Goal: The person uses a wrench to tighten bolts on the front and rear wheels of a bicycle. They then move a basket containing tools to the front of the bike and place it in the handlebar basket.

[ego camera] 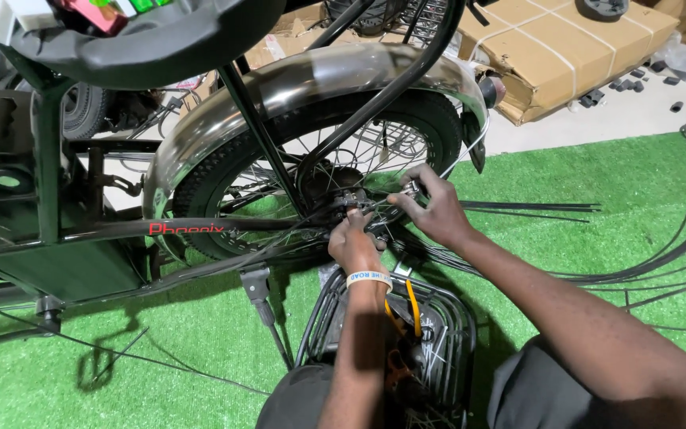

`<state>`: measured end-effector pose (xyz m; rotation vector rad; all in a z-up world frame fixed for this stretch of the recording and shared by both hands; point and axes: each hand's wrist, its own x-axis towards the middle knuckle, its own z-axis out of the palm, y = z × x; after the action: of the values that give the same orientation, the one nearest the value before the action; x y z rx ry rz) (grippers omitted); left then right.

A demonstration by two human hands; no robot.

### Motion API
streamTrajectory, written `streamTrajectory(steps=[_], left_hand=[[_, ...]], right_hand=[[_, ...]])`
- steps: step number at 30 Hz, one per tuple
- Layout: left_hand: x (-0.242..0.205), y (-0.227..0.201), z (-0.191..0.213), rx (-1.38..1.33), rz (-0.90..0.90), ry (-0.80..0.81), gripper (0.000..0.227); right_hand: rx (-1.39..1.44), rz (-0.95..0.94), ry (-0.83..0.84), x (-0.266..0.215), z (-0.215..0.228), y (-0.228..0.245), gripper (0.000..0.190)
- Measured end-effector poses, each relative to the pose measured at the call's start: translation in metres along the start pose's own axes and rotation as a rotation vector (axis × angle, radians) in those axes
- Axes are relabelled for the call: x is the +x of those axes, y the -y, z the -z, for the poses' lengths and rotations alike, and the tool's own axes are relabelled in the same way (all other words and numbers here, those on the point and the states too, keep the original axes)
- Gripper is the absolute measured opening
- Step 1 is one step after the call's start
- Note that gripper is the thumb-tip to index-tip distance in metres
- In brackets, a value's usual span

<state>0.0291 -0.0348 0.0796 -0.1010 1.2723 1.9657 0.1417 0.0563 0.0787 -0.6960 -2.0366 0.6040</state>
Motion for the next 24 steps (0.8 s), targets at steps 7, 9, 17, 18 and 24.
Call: streamTrajectory(steps=[7,9,17,18,24], left_hand=[[0.009,0.004,0.001,0.019,-0.016,-0.002,0.023],[0.015,0.009,0.003,-0.009,-0.011,0.034,0.024],[-0.002,-0.008,0.003,-0.072,0.052,0.065,0.021],[-0.004,-0.01,0.005,-0.079,0.072,0.077,0.022],[-0.001,-0.006,0.006,-0.088,0.104,0.089,0.027]], right_hand=[[-0.166,0.267,0.103,0.008,-0.005,-0.004,0.02],[-0.105,0.169,0.124,0.005,-0.002,0.003,0.02],[-0.025,0.009,-0.001,0.001,-0.01,0.001,0.032],[-0.052,-0.004,-0.057,-0.002,-0.014,-0.002,0.035],[-0.05,-0.138,-0.118,-0.015,-0.022,0.019,0.031]])
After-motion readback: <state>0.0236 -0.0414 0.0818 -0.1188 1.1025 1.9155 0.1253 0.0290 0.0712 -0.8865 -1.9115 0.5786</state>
